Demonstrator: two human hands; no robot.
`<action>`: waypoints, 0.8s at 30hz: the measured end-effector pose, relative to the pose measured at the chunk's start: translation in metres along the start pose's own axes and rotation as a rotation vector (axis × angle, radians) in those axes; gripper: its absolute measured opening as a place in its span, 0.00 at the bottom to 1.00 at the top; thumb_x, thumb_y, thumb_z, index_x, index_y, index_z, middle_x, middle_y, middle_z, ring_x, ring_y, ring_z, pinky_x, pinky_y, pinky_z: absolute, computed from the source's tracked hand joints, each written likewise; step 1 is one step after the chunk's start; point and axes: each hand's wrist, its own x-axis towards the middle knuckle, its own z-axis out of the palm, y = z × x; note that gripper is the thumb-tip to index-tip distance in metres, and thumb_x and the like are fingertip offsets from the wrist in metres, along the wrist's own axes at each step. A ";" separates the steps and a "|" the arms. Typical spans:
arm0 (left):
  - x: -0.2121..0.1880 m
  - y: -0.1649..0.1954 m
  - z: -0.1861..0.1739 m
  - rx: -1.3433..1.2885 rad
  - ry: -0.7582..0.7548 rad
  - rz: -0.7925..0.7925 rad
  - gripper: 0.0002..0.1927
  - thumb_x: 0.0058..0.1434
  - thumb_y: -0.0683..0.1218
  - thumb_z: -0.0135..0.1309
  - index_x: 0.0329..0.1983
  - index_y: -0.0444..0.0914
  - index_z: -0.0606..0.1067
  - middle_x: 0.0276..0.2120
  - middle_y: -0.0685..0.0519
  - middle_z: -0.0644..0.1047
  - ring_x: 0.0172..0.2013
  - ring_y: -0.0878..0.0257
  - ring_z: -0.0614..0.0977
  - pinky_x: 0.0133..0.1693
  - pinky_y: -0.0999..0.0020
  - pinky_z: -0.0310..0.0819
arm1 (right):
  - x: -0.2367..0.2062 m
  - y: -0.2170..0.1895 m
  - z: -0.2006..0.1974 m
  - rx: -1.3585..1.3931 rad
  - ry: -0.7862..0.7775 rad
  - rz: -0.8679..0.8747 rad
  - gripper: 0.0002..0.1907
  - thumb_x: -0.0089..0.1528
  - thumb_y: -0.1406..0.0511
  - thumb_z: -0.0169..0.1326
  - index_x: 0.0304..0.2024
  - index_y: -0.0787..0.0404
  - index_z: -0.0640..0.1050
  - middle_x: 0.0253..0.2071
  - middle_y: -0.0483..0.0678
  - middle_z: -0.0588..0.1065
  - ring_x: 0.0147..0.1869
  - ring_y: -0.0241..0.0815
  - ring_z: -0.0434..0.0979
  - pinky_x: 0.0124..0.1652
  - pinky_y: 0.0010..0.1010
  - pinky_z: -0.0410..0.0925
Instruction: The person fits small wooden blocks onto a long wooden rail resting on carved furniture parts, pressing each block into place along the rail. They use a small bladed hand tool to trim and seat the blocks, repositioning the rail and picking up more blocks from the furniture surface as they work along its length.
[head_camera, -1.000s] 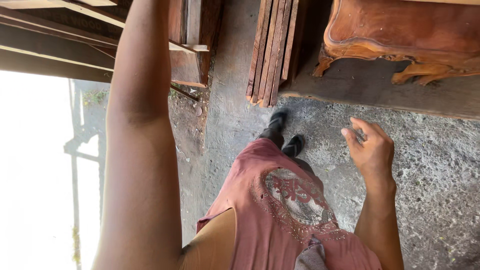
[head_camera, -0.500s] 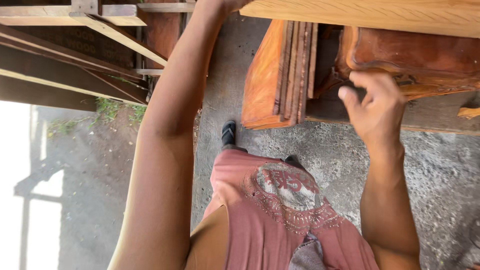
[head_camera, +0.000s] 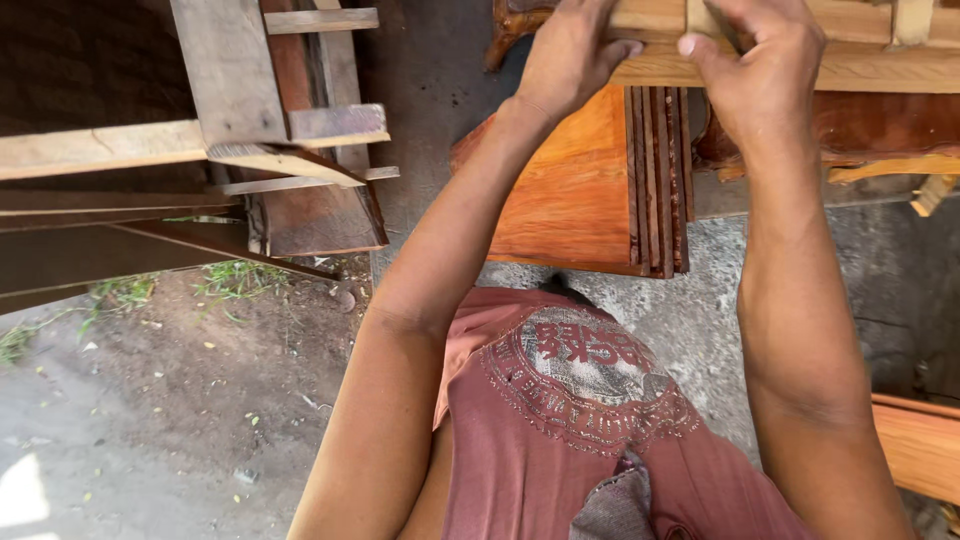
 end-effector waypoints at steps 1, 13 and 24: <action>0.001 -0.003 0.001 -0.016 0.011 -0.016 0.29 0.55 0.52 0.69 0.55 0.37 0.71 0.45 0.38 0.78 0.46 0.40 0.80 0.45 0.49 0.77 | 0.003 0.000 0.005 -0.003 -0.010 -0.012 0.15 0.61 0.81 0.62 0.52 0.75 0.81 0.50 0.55 0.77 0.53 0.46 0.80 0.52 0.33 0.75; -0.006 -0.023 0.035 -0.014 -0.027 -0.072 0.28 0.54 0.52 0.68 0.53 0.39 0.71 0.41 0.43 0.80 0.45 0.43 0.81 0.50 0.48 0.75 | 0.007 0.035 -0.006 -0.079 -0.255 0.210 0.14 0.65 0.78 0.65 0.54 0.69 0.83 0.48 0.53 0.80 0.47 0.40 0.78 0.43 0.29 0.71; -0.008 -0.031 0.038 -0.027 -0.094 -0.040 0.24 0.55 0.51 0.67 0.50 0.39 0.72 0.37 0.46 0.81 0.41 0.47 0.84 0.45 0.50 0.77 | 0.011 0.029 -0.012 -0.174 -0.326 -0.090 0.15 0.63 0.79 0.68 0.50 0.73 0.80 0.49 0.57 0.81 0.51 0.44 0.83 0.52 0.29 0.75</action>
